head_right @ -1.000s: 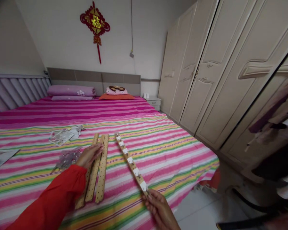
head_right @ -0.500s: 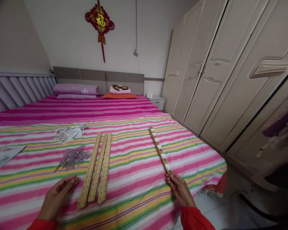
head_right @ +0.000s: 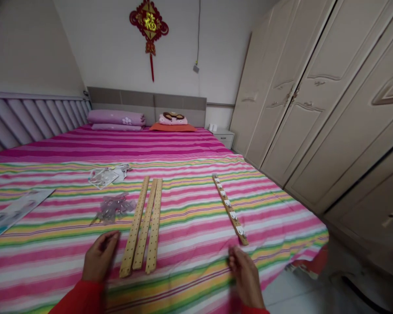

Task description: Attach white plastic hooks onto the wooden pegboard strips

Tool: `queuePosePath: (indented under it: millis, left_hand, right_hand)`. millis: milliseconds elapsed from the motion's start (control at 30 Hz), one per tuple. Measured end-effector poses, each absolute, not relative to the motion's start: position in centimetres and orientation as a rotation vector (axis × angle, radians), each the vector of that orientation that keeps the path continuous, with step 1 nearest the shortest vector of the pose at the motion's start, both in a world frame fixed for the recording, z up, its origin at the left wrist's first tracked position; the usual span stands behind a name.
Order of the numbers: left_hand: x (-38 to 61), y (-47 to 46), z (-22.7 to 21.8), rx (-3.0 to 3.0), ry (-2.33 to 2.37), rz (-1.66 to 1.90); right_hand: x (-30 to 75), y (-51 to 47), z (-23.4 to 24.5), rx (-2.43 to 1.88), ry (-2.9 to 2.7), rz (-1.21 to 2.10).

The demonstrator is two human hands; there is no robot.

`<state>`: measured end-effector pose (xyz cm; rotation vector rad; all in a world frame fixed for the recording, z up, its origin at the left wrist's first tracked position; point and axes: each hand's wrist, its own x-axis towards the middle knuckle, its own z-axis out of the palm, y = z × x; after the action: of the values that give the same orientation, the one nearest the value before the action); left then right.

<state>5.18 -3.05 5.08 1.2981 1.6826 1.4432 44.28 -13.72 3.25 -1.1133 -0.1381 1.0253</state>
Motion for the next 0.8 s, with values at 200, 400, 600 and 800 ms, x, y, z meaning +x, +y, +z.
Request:
queuePosePath:
  millis: [200,400,600,800]
  left_hand:
    - [5.8,-3.0,4.7,1.29,1.663,1.366]
    - [7.2,-2.9,4.8,1.442,1.717,1.293]
    - [10.6,-2.2,5.8,1.849,1.9,1.017]
    - [12.2,-1.9,6.4,1.814,2.133,0.775]
  right_hand:
    - [32.5,-13.6,2.8,-1.226,-0.724,1.472]
    - [27.0,-11.7,2.7,-1.187,-0.825,1.679]
    - [25.7,-10.4,2.4,-1.185,-0.823,1.634]
    - [25.4,-10.4,2.3,-1.172,-0.789,1.615]
